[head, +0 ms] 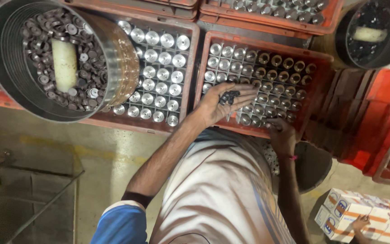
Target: The person sits at a workbench and places small dark metal components one at a time into the compartments of grid trays, filling tray after tray. They occasionally pick up a handful of parts, sort them in their hands, and later use a small metal rod tool to press or seat parts into the tray cells.
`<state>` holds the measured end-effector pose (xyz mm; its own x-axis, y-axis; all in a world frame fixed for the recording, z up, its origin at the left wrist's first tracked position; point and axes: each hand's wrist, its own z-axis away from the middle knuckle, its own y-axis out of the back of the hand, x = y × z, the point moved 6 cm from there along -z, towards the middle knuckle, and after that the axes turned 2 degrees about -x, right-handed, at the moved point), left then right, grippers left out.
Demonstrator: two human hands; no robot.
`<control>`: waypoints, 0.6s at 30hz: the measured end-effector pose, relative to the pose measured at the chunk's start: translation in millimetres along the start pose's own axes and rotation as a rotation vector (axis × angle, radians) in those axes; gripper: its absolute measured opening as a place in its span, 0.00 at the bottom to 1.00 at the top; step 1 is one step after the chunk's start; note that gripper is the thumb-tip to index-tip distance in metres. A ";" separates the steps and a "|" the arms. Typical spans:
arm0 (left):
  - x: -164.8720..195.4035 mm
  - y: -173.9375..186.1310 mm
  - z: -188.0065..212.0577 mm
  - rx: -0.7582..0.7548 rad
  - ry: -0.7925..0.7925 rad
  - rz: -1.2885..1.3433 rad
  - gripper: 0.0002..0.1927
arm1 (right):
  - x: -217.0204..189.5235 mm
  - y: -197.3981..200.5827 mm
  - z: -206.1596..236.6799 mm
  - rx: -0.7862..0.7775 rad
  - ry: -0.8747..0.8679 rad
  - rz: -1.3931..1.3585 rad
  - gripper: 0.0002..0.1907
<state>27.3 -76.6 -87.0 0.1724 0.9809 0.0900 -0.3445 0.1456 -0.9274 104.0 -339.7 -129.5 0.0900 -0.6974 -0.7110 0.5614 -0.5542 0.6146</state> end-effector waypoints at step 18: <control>4.6 -8.6 -31.6 0.038 -0.013 0.000 0.31 | -21.3 20.0 -27.5 0.202 0.104 0.203 0.08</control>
<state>60.1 -77.5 -90.0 0.1609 0.9824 0.0951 -0.3791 0.1505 -0.9130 135.9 -323.4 -111.5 0.2732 -0.7585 -0.5917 0.3492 -0.4949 0.7957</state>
